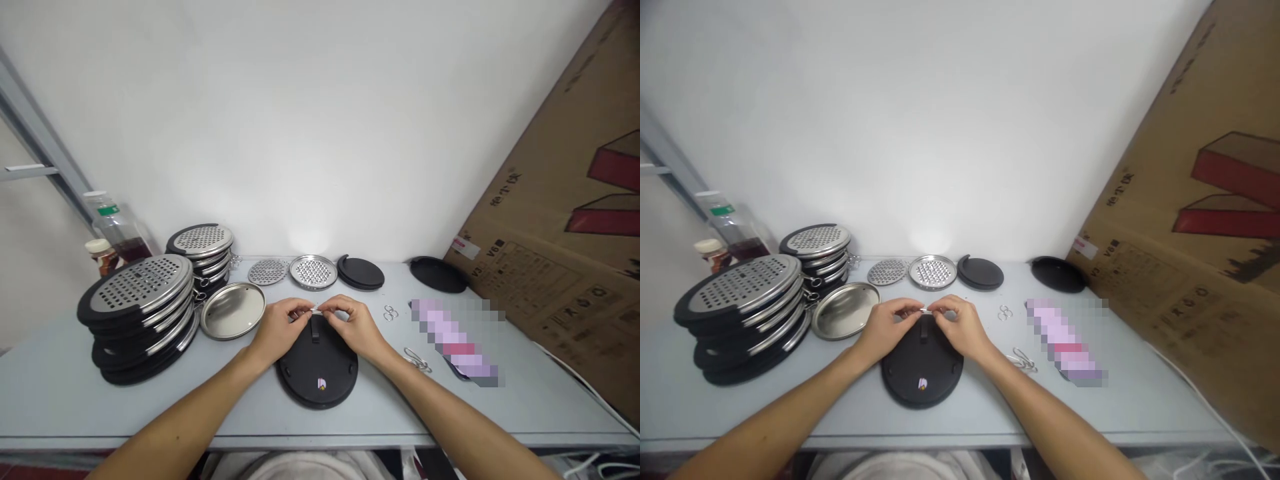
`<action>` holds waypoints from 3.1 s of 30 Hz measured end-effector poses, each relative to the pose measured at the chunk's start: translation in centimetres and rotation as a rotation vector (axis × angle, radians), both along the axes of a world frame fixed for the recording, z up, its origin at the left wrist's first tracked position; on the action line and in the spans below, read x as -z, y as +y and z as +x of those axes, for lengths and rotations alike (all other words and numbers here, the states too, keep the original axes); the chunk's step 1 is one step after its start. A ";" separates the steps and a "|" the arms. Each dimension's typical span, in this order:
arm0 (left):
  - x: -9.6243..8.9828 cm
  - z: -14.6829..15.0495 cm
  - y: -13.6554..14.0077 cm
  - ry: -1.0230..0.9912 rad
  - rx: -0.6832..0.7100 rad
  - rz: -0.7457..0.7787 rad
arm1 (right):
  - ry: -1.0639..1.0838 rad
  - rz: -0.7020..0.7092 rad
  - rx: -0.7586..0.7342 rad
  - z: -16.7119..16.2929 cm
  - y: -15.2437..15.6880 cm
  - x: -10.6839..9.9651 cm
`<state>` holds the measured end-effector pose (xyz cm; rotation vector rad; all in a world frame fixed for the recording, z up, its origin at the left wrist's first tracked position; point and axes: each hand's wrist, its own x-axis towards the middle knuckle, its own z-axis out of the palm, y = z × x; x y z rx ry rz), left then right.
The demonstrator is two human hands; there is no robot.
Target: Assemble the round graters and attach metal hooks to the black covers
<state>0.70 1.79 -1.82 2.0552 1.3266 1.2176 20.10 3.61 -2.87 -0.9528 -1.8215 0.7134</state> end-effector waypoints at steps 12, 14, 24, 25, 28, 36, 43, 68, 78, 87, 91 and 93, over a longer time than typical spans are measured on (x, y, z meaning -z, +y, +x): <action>1.0 -0.6 0.0 0.141 -0.022 0.092 | -0.045 0.005 -0.009 -0.4 -0.1 1.7; 1.1 -0.5 0.0 0.154 -0.030 0.102 | -0.060 0.002 0.007 -0.4 -0.1 1.8; 1.4 -0.6 0.0 0.193 -0.055 0.148 | -0.143 0.062 0.024 -0.5 0.1 1.9; 1.4 -0.6 0.0 0.195 -0.057 0.151 | -0.147 0.064 0.018 -0.5 0.1 1.9; 1.4 -0.5 0.0 0.201 -0.061 0.159 | -0.158 0.074 0.010 -0.5 0.0 1.7; 1.3 -0.4 -0.2 0.202 -0.057 0.182 | -0.168 0.095 0.003 -0.4 -0.3 1.4; 1.5 -0.6 0.0 0.235 -0.016 0.179 | -0.188 0.105 -0.002 -0.6 -0.3 1.3; 1.1 -0.5 0.6 0.169 0.046 0.069 | -0.084 0.117 0.014 -0.7 -0.7 1.0; 0.5 -0.3 0.7 0.110 0.027 0.150 | -0.109 0.185 0.081 -0.6 -0.4 0.4; 0.2 -0.4 0.4 0.086 0.039 0.205 | -0.125 0.124 0.018 -0.2 -0.1 0.1; 0.3 -0.3 0.3 0.071 0.036 0.175 | -0.081 0.037 0.003 -0.2 -0.5 0.0; 0.1 -0.3 0.1 0.044 0.046 0.170 | 0.014 -0.061 -0.043 -0.2 -0.6 -0.1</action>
